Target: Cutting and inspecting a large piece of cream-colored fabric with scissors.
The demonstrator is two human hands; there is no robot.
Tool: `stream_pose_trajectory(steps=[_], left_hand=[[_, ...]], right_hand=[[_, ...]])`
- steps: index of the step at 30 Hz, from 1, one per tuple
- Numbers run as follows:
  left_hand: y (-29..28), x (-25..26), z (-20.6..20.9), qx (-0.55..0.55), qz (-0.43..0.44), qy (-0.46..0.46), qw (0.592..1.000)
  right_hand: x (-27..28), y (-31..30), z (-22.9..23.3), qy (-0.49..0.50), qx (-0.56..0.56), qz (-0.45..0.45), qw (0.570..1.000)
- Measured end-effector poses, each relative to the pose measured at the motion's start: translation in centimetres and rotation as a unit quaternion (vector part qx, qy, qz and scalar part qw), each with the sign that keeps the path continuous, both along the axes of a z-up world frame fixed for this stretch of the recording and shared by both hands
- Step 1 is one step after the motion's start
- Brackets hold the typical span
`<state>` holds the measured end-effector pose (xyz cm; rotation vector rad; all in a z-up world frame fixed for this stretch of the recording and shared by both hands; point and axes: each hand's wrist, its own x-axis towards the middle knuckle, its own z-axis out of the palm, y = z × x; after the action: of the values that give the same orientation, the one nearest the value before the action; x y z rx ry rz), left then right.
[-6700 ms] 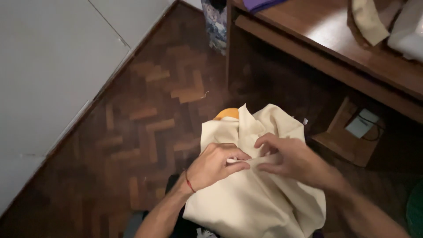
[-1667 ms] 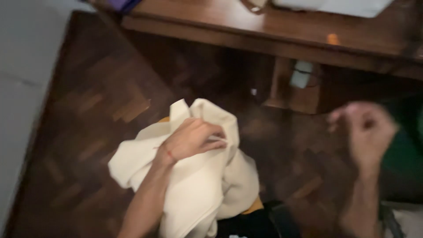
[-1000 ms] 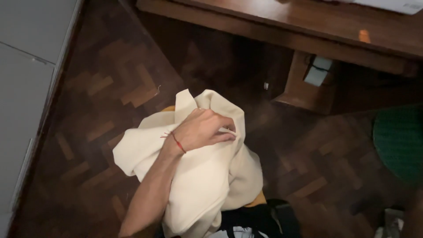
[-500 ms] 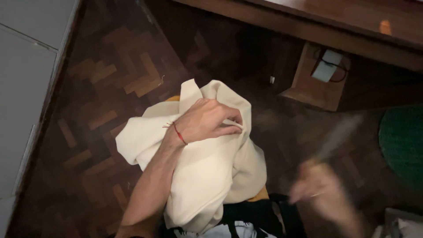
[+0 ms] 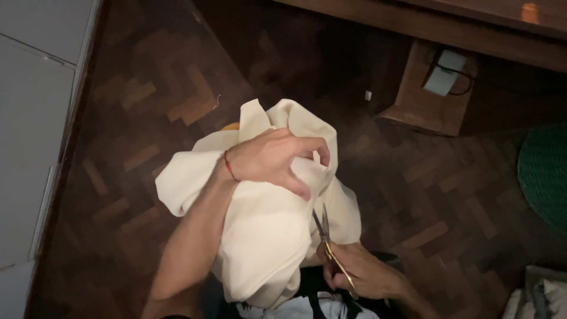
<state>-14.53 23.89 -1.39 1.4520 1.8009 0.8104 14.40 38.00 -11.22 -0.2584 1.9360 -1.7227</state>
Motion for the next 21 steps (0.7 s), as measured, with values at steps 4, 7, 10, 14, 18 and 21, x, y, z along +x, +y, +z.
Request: stream_pose_trajectory(steps=[4,7,10,14,18,21], left_hand=[[1.0,-0.3,-1.4,-0.011,-0.062,0.030,0.998],[1.7,-0.4,-1.2,-0.072,-0.069,0.039,0.994],[1.7,-0.6,-0.4,-0.075,-0.088,0.019,0.993],[2.0,-0.2,0.4,-0.084,-0.071,0.038,0.993],[1.8,0.1,1.0,-0.115,-0.069,0.037,0.990],[1.8,0.5,0.7,-0.140,-0.068,0.015,0.988]], right_hand=[[1.6,-1.3,-2.1,-0.089,-0.061,-0.099,0.989],[1.5,-2.7,-3.7,-0.092,-0.143,-0.345,0.923],[-2.9,-3.9,-0.8,0.179,0.040,-0.442,0.878],[-5.7,-6.0,-0.3,0.131,-0.047,-0.506,0.851],[-5.8,-6.5,-1.6,0.075,-0.078,-0.554,0.825],[-5.6,-6.5,-1.4,0.069,-0.059,-0.563,0.822]])
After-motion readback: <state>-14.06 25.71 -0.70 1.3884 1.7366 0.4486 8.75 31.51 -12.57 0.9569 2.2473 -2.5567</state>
